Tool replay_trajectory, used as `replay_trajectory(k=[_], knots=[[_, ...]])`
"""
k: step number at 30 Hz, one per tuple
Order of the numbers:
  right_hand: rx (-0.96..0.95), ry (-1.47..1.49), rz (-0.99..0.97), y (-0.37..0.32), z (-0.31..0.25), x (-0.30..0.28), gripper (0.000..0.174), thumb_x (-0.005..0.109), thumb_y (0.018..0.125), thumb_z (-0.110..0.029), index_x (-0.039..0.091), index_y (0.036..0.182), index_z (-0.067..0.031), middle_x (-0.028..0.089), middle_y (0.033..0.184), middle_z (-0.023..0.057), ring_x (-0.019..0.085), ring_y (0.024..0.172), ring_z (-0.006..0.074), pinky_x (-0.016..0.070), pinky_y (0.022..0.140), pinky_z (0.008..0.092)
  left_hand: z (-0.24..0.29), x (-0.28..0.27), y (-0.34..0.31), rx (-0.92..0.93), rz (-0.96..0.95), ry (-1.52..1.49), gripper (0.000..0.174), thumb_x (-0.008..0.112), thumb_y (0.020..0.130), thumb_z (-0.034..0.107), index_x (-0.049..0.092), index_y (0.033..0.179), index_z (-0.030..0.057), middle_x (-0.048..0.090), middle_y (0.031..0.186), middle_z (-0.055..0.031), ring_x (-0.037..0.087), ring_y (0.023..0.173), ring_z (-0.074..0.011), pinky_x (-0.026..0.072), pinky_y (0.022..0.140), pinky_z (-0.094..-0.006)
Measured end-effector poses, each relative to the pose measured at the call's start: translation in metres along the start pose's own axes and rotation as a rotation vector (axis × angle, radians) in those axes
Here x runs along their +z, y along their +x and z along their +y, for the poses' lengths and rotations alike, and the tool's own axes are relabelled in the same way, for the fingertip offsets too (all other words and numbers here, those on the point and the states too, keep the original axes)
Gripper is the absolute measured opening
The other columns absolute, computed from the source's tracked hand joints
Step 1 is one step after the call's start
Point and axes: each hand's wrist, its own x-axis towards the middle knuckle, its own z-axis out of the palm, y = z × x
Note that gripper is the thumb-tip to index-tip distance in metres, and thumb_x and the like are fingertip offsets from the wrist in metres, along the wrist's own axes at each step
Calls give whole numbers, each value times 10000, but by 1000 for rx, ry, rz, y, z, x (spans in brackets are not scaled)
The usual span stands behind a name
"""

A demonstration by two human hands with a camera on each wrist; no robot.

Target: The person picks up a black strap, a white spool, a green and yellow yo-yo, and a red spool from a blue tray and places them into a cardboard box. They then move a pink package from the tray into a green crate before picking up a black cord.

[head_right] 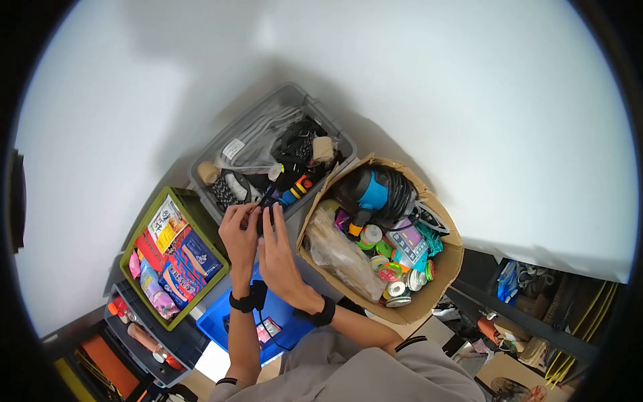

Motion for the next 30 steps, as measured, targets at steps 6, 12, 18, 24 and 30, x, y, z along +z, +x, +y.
replay_trajectory(k=[6, 12, 18, 24, 30], knots=[[177, 166, 98, 9, -1, 0, 677, 427, 1091, -253, 121, 1593, 83, 59, 1677, 300, 78, 1570, 409, 122, 1260, 425, 10, 35, 19, -8, -96, 6, 154, 779, 856, 61, 782, 1008, 39, 663, 862, -81, 598, 649, -140, 484, 597, -285], [155, 234, 140, 11, -8, -1, 757, 447, 1087, -288, 35, 1591, 98, 6, 1679, 305, -9, 1574, 410, 58, 1263, 432, 13, 61, 27, 5, -198, -62, 160, 743, 886, 60, 780, 1035, 14, 688, 889, -116, 657, 687, -219, 504, 622, -315], [107, 237, 142, 28, -17, -16, 781, 468, 1080, -287, 20, 1593, 94, -15, 1674, 320, -45, 1569, 427, 38, 1258, 449, -2, 81, 31, -16, -188, -93, 254, 783, 840, 23, 773, 1093, 44, 741, 875, -105, 703, 743, -158, 533, 670, -267], [156, 252, 134, 29, -12, -23, 796, 498, 1070, -285, 30, 1597, 85, -25, 1679, 309, -52, 1571, 417, 38, 1256, 449, 6, 89, 34, -40, -206, -305, 219, 748, 883, 47, 738, 1088, -29, 750, 890, -155, 711, 729, -197, 566, 693, -318], [130, 234, 97, 22, -25, -27, 798, 528, 1054, -252, 53, 1594, 93, -8, 1672, 328, -14, 1574, 408, 68, 1255, 441, 8, 90, 49, 19, -401, -134, 201, 729, 894, 83, 730, 1051, -43, 724, 915, -173, 711, 757, -271, 549, 710, -356]])
